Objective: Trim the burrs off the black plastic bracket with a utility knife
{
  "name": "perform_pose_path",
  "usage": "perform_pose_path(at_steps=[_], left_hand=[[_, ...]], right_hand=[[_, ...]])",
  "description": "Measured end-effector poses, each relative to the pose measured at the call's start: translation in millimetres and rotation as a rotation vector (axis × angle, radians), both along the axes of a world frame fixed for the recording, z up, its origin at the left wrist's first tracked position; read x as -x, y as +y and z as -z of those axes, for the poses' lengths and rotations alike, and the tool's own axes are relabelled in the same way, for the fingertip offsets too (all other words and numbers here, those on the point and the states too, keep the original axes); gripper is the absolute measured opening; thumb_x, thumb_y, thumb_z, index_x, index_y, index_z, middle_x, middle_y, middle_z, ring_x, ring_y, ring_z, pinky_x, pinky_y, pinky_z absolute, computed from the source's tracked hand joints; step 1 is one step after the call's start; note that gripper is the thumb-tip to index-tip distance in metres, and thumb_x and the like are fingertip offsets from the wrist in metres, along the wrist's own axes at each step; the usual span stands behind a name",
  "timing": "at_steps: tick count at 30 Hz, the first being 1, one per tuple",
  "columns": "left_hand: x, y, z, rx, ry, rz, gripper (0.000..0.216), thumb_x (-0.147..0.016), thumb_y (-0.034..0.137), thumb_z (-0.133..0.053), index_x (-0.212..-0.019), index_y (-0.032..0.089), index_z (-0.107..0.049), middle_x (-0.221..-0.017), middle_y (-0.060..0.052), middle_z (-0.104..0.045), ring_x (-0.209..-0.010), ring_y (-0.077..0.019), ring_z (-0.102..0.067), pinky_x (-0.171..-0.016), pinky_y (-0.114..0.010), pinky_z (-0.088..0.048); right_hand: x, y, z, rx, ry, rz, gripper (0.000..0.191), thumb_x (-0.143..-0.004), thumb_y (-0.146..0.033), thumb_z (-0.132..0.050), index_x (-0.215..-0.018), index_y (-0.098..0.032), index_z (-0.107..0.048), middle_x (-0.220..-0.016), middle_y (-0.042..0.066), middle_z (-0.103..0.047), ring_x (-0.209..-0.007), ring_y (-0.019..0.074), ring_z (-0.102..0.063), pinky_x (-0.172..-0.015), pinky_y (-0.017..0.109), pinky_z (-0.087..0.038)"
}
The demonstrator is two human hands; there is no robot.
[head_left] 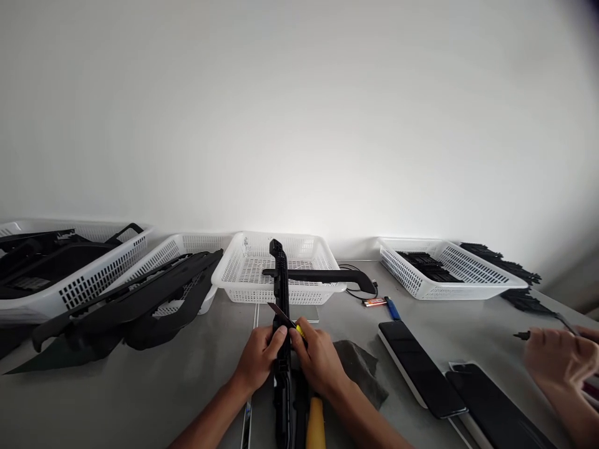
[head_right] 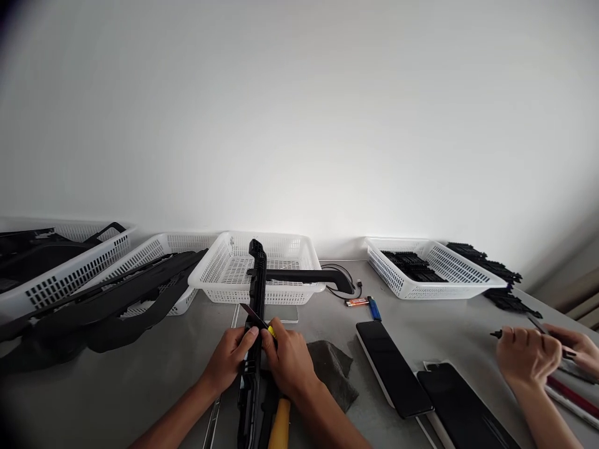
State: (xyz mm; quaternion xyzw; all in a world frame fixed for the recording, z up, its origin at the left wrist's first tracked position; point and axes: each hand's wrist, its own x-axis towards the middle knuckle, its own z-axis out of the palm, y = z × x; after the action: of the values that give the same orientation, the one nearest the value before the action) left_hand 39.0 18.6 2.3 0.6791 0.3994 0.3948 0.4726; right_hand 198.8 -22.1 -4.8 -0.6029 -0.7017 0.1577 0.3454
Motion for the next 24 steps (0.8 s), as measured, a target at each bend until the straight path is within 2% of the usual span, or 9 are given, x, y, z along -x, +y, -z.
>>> perform_pose_path(at_steps=[7,13,16,19,24], left_hand=[[3,2,0.8,0.037,-0.040,0.050,0.056,-0.094,0.065,-0.050,-0.059,0.024,-0.034,-0.060,0.005,-0.029,-0.056,-0.0126,-0.027,-0.054,-0.028,-0.024],[10,13,5.2,0.217,-0.166,0.026,0.063,-0.084,0.074,-0.060,-0.058,0.025,-0.029,-0.057,0.006,-0.026,-0.053,-0.0106,-0.025,-0.050,-0.027,-0.022],[13,15,8.4,0.294,-0.235,0.005,0.064,-0.080,0.076,-0.064,-0.058,0.025,-0.032,-0.057,0.006,-0.028,-0.053,-0.0098,-0.025,-0.048,-0.026,-0.021],[12,15,8.7,0.320,-0.270,-0.007,0.066,-0.077,0.077,-0.068,-0.057,0.025,-0.032,-0.056,0.007,-0.027,-0.052,-0.0088,-0.023,-0.046,-0.025,-0.019],[11,12,2.9,0.337,-0.305,-0.026,0.070,-0.075,0.078,-0.070,-0.055,0.025,-0.029,-0.054,0.008,-0.024,-0.050,-0.0079,-0.021,-0.045,-0.025,-0.018]], right_hand=[[-3,-1,1.4,0.047,0.055,-0.020,0.041,-0.110,-0.052,-0.033,-0.084,-0.023,-0.047,-0.066,-0.001,-0.058,-0.058,0.0155,-0.052,-0.059,0.027,-0.025],[-15,2,-1.5,0.066,0.087,-0.062,0.040,-0.110,-0.051,-0.035,-0.083,-0.023,-0.044,-0.062,-0.004,-0.047,-0.054,0.0138,-0.042,-0.057,0.027,-0.023],[-22,3,-1.3,0.044,0.083,-0.139,0.035,-0.112,-0.046,-0.034,-0.099,-0.021,-0.055,-0.066,-0.004,-0.052,-0.058,0.0143,-0.047,-0.059,0.026,-0.028],[-26,4,0.7,0.020,0.091,-0.183,0.031,-0.112,-0.042,-0.035,-0.123,-0.020,-0.055,-0.073,-0.003,-0.058,-0.063,0.0153,-0.054,-0.062,0.026,-0.034],[-29,5,2.8,0.013,0.085,-0.194,0.029,-0.112,-0.039,-0.034,-0.126,-0.022,-0.054,-0.080,-0.001,-0.063,-0.068,0.0165,-0.058,-0.065,0.026,-0.038]])
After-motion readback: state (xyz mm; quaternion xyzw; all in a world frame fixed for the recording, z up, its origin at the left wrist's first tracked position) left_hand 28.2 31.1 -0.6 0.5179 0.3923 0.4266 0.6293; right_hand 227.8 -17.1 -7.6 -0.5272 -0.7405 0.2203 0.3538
